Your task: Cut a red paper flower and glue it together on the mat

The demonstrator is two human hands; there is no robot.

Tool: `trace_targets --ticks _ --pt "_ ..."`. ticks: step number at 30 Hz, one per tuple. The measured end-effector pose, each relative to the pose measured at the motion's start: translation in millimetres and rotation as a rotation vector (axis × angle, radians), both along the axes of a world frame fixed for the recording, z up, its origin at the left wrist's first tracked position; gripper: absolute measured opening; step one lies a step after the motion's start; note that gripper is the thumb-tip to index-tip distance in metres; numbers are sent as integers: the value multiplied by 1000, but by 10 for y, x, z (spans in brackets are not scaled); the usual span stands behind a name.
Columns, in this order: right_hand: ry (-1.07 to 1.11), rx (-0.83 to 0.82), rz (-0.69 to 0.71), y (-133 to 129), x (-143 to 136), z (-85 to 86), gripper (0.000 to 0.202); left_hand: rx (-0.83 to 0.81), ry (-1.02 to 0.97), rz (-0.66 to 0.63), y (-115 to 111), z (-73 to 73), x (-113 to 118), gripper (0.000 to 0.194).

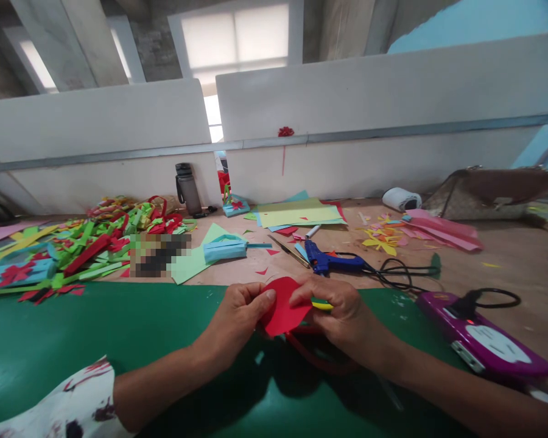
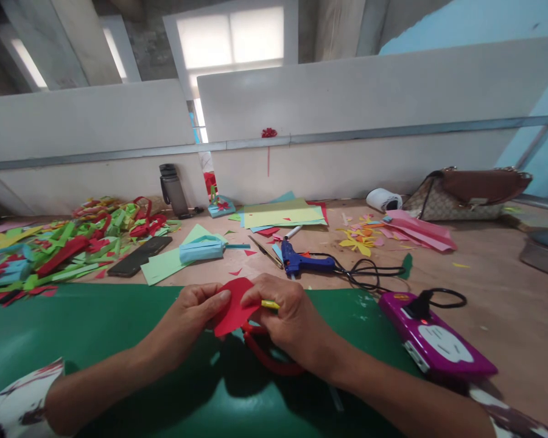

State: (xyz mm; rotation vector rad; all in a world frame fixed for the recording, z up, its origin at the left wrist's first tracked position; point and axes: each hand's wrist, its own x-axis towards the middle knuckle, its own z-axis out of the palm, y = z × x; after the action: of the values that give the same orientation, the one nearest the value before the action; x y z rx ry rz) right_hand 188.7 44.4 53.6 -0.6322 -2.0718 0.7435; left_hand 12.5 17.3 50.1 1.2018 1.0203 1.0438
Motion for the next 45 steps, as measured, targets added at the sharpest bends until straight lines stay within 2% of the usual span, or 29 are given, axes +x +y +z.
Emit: trace_targets --ticks 5,9,11,14,17,19,20,21,23,25,27,30,34,36,38,41,45 --pt "-20 1 -19 -3 -4 6 20 31 54 -5 -14 14 -4 32" --pt "-2 5 -1 -21 -2 12 21 10 38 8 7 -2 -8 32" --pt "2 -4 40 -40 1 27 21 6 0 30 24 -6 -9 29" --pt "-45 -44 52 -60 -3 52 9 47 17 94 31 11 -3 26" --pt "-60 -109 -39 -49 -23 38 5 117 88 144 1 30 18 25" --pt "-19 -133 -141 -26 -36 4 4 146 97 128 -28 32 38 25" --pt "0 -114 -194 -11 -36 -16 9 144 94 105 -42 30 49 26" --pt "9 -58 -242 3 -32 -36 18 133 91 75 -53 27 59 27" --pt "-20 169 -311 29 -8 -69 34 87 99 11 -68 19 72 28" --pt "-94 487 -313 44 22 -84 32 33 98 -34 -71 7 75 26" --pt "-175 710 -217 42 38 -84 23 -25 45 -55 -65 -10 66 24" --pt "-269 805 -73 17 14 -75 18 -102 -120 -50 -49 -43 40 34" --pt "-320 853 -83 2 -25 -92 16 -121 -329 -59 -46 -75 10 44" --pt "-282 832 -102 10 -15 -95 15 -93 -356 -95 -58 -68 4 46" --pt "-183 722 -123 14 4 -76 16 -35 -313 -129 -72 -41 3 45" --pt "-47 382 -171 -8 11 -11 15 77 -131 -139 -84 21 13 33" --pt "-18 -39 -172 -74 -34 56 14 102 46 -24 -75 65 38 22"
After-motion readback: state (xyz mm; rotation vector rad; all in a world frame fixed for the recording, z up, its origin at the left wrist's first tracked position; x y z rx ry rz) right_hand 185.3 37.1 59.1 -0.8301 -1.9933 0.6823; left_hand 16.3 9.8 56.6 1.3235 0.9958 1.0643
